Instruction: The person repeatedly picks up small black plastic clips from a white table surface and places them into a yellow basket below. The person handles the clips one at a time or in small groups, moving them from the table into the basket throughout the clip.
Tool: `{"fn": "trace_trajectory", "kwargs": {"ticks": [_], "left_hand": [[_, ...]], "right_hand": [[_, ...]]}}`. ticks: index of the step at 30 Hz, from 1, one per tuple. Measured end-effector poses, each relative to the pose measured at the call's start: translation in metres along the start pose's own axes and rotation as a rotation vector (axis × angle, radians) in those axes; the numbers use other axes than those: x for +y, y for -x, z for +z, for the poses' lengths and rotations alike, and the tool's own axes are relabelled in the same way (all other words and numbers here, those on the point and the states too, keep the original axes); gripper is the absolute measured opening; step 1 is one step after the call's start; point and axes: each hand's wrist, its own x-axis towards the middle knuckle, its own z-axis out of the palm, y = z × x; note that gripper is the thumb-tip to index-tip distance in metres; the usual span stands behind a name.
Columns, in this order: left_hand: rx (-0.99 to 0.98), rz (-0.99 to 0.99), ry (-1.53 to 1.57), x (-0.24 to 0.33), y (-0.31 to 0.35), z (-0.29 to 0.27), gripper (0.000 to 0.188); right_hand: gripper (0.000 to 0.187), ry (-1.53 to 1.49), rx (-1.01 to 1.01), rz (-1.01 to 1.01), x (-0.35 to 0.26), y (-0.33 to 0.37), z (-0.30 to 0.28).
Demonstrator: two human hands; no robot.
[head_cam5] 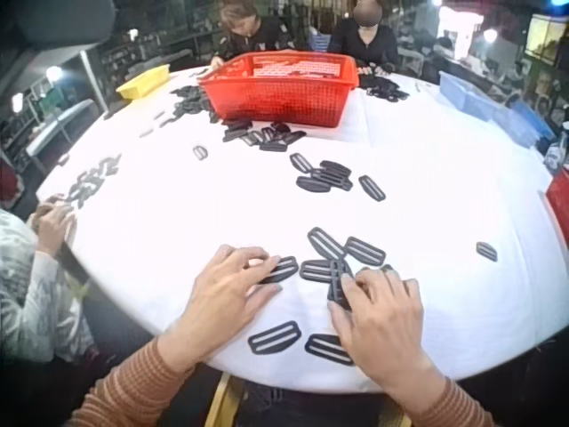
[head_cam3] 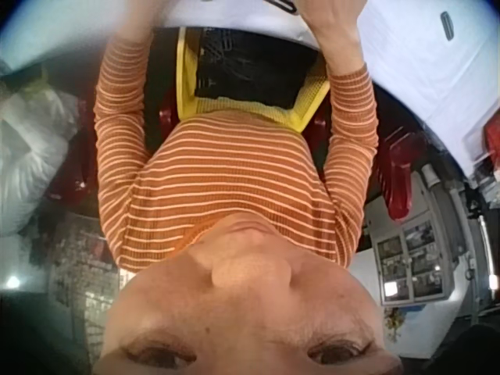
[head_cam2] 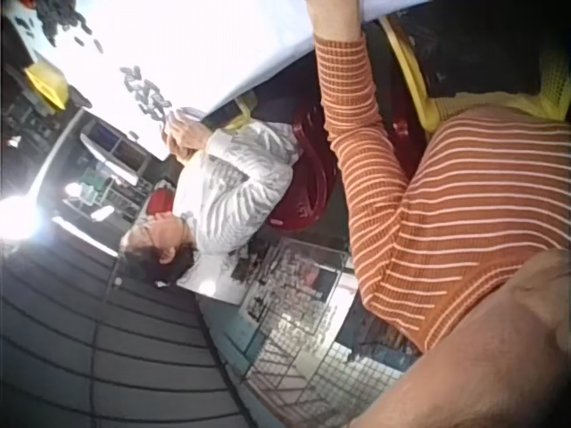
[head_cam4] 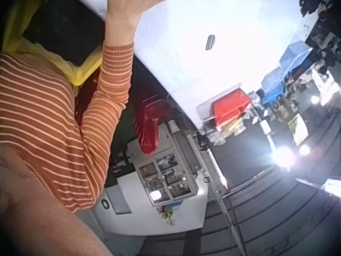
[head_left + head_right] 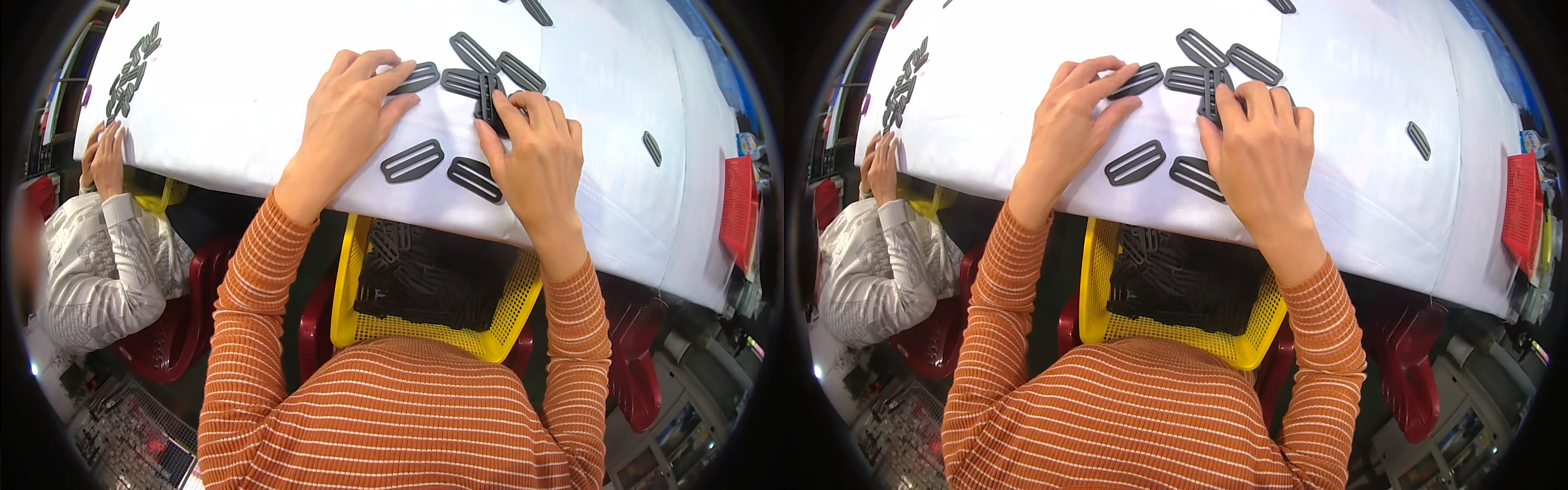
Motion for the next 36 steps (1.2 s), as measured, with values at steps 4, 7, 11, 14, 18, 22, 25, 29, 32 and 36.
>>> {"fn": "trace_trajectory", "kwargs": {"ticks": [4,7,11,14,18,22,25,29,32,36], "left_hand": [[0.01,0.078,-0.073,0.001,0.003,-0.002,0.026],[0.063,0.132,-0.078,0.009,0.021,-0.012,0.024],[-0.001,0.105,0.01,0.015,0.036,-0.029,0.024],[-0.036,0.107,0.081,0.015,0.029,-0.028,0.025],[-0.043,0.253,0.12,0.038,-0.003,-0.001,0.024],[-0.144,0.309,0.039,0.056,-0.015,0.025,0.028],[-0.227,0.298,0.072,0.059,-0.011,0.016,0.027],[-0.155,0.272,0.108,0.051,-0.003,-0.001,0.028],[-0.092,0.232,0.073,0.034,-0.011,-0.007,0.03],[-0.127,0.274,0.013,0.035,-0.022,-0.002,0.03]], "right_hand": [[0.023,-0.012,0.164,-0.077,0.013,0.017,-0.016],[0.021,0.062,0.257,-0.141,0.023,0.044,-0.043],[0.021,0.139,0.135,-0.171,0.032,0.082,-0.06],[0.025,0.027,0.059,-0.102,0.033,0.08,-0.06],[0.026,-0.04,0.098,0.013,0.036,0.041,-0.037],[0.024,-0.025,0.061,0.023,0.042,0.02,-0.025],[0.02,0.074,0.096,-0.093,0.052,0.022,-0.027],[0.014,-0.352,0.087,0.386,0.076,0.032,-0.05],[0.014,-0.159,0.03,0.456,0.101,0.038,-0.06],[0.019,-0.167,0.078,0.211,0.077,0.03,-0.048]]}}
